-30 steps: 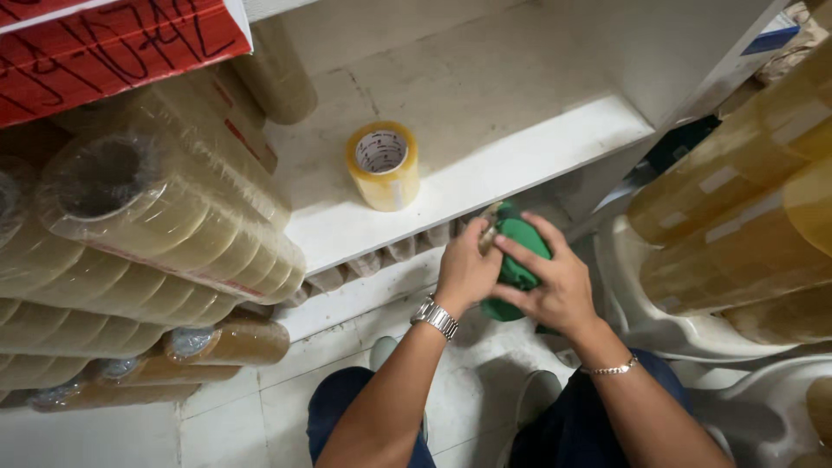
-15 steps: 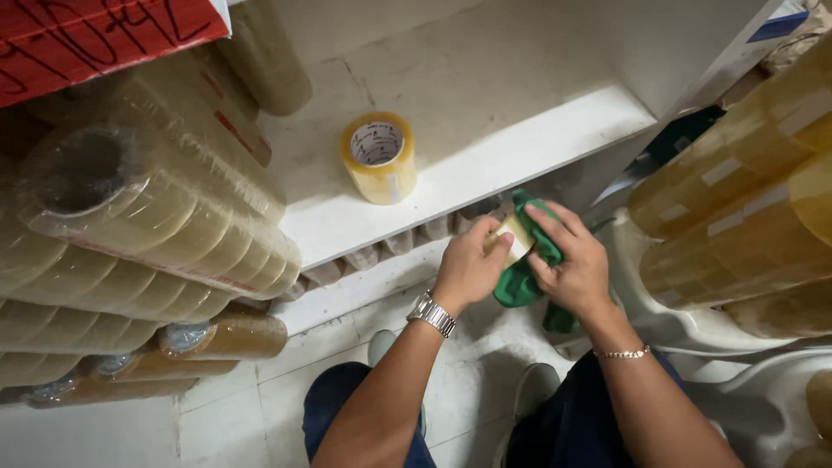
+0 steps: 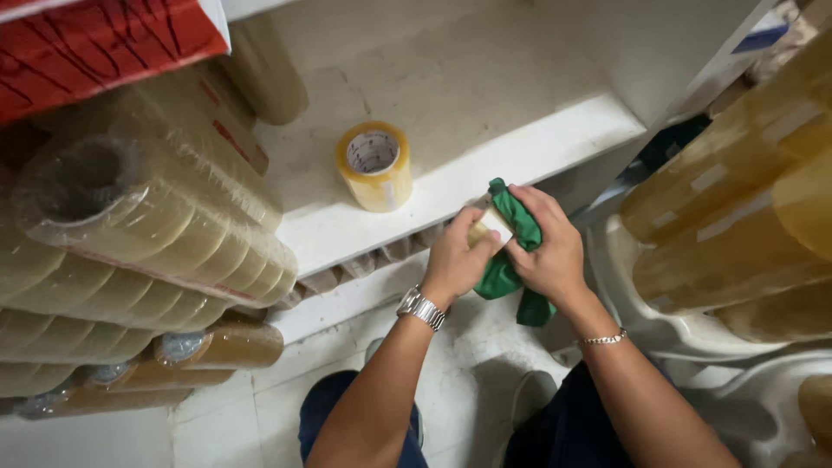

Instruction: The person wipes several rolls of clear adhesive tape with a green cloth, handling them one at a time and placing them back on a shelf in a stockroom.

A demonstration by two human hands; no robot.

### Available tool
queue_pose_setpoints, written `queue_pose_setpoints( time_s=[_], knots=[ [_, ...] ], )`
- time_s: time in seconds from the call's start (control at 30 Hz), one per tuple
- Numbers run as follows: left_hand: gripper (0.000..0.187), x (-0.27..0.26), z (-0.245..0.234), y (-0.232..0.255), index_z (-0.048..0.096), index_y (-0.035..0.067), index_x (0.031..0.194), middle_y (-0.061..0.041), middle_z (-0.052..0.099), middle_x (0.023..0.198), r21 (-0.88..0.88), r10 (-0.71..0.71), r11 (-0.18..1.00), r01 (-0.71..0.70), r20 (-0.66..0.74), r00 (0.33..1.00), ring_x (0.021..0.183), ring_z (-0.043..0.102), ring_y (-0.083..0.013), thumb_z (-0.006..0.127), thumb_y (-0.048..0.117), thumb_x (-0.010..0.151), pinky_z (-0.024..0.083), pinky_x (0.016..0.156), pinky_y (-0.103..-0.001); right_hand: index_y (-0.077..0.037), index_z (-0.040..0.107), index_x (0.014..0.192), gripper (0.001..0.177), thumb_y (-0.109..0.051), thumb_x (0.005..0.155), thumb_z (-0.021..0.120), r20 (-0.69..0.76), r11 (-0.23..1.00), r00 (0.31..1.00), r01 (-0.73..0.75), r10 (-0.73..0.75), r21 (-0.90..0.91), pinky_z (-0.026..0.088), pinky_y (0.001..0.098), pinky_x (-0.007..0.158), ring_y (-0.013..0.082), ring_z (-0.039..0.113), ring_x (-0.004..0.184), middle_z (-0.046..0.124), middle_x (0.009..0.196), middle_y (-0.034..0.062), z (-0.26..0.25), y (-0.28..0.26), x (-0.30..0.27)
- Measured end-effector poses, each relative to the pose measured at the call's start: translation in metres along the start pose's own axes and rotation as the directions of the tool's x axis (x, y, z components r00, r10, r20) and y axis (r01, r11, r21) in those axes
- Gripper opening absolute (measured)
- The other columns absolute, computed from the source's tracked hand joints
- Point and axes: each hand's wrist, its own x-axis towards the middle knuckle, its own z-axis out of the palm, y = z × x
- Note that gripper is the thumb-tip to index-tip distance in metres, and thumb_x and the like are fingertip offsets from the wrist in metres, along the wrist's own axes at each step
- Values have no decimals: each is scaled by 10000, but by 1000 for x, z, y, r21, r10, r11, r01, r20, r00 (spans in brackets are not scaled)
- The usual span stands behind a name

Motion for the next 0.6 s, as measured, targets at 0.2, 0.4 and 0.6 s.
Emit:
queue_pose_setpoints(
  time_s=[0.2, 0.4, 0.6],
  knots=[
    [293, 7, -1, -9, 669, 178, 1150, -183, 743, 922, -42, 80, 996, -82, -30, 996, 1015, 716, -398, 623, 367, 931, 551, 846, -465, -114, 654, 1376, 594, -124, 794, 773, -73, 998, 997, 14, -10, 54, 514, 550, 988, 417, 660, 1197, 669, 1309, 166, 5, 3, 1],
    [223, 5, 2, -6, 667, 188, 1113, -175, 730, 878, -85, 115, 989, -117, -24, 993, 962, 722, -388, 619, 332, 949, 546, 815, -449, -110, 698, 1341, 589, 3, 766, 755, -170, 983, 971, 154, -169, -103, 542, 533, 940, 414, 689, 1138, 677, 1322, 159, 7, 0, -6],
    [235, 8, 4, 2, 656, 163, 1099, -154, 732, 914, -135, 83, 987, -90, -61, 995, 995, 717, -377, 621, 266, 890, 549, 849, -459, -120, 768, 1244, 534, 1, 724, 777, -211, 954, 933, 270, -292, -127, 561, 498, 844, 419, 708, 958, 709, 1294, 187, 16, 6, -16]
  ],
)
